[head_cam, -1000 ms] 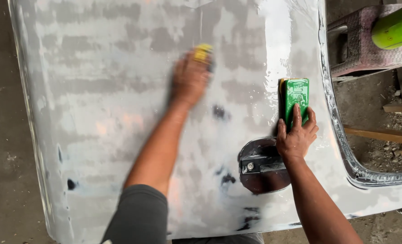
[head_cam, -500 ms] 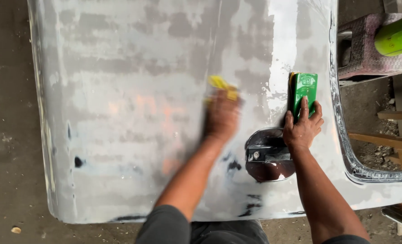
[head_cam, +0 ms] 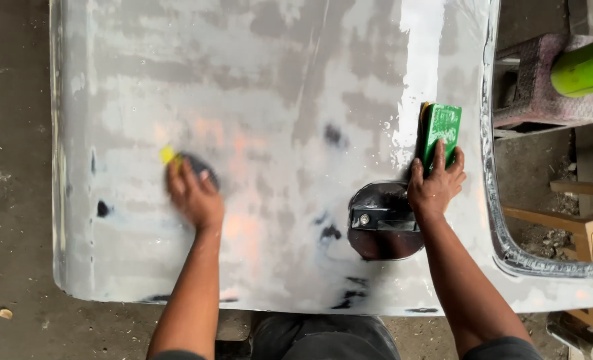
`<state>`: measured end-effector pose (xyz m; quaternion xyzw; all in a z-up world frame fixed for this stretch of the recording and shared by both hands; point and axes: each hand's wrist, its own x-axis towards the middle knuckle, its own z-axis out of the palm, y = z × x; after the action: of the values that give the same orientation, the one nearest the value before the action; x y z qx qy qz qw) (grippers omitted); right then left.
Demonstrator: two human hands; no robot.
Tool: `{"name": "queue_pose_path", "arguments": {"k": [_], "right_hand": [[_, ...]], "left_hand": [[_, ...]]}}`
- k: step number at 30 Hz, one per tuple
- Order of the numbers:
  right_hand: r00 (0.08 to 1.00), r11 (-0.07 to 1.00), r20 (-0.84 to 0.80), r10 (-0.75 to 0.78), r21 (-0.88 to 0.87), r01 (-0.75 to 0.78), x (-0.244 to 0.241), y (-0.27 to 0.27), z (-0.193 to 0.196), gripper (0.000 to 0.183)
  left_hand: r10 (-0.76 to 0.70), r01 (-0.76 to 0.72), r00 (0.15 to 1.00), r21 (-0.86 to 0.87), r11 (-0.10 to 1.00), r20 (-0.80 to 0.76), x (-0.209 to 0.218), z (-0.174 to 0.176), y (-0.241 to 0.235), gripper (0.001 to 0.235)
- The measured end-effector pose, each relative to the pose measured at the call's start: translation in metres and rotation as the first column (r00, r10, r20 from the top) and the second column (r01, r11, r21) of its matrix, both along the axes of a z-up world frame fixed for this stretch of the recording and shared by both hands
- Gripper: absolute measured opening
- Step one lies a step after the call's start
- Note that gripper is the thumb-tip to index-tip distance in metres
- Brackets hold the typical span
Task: The person sands a large, white car door panel using a green sanding block and a yellow cloth. They repeatedly rub the surface to smooth it, occasionally dipping the sanding block into a green bucket of water and wiping the panel with the cloth to remove residue.
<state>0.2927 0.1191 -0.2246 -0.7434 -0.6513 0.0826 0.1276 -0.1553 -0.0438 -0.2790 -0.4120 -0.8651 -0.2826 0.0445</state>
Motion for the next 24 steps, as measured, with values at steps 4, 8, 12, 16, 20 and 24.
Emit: {"name": "queue_pose_path", "arguments": {"k": [4,8,12,16,20,24], "right_hand": [[0.991,0.989,0.001,0.136,0.060,-0.135,-0.005,0.021,-0.006,0.070],[0.886,0.886,-0.039,0.462,0.058,-0.459,-0.068,0.061,0.018,0.070],[0.545,0.547,-0.049,0.837,0.037,-0.836,-0.145,0.030,0.056,0.065],[0.315,0.315,0.012,0.949,-0.033,-0.949,-0.136,-0.025,0.050,0.064],[0.278,0.282,0.056,0.959,-0.074,-0.957,-0.125,0.028,0.051,0.068],[0.606,0.607,0.073,0.792,0.005,-0.795,-0.148,0.138,0.044,0.068]], "left_hand": [[0.146,-0.146,0.989,-0.011,0.989,-0.013,0.049,0.002,-0.037,0.051],[0.146,-0.146,0.989,-0.009,0.989,-0.009,0.112,0.010,-0.026,0.050],[0.162,-0.161,0.987,-0.062,0.985,0.019,0.126,0.026,-0.013,0.049],[0.145,-0.145,0.989,-0.035,0.989,0.003,0.125,0.022,-0.013,0.052],[0.162,-0.161,0.987,-0.068,0.985,0.011,0.128,0.025,-0.015,0.051],[0.153,-0.153,0.988,-0.063,0.986,-0.001,0.129,0.030,-0.013,0.051]]}}
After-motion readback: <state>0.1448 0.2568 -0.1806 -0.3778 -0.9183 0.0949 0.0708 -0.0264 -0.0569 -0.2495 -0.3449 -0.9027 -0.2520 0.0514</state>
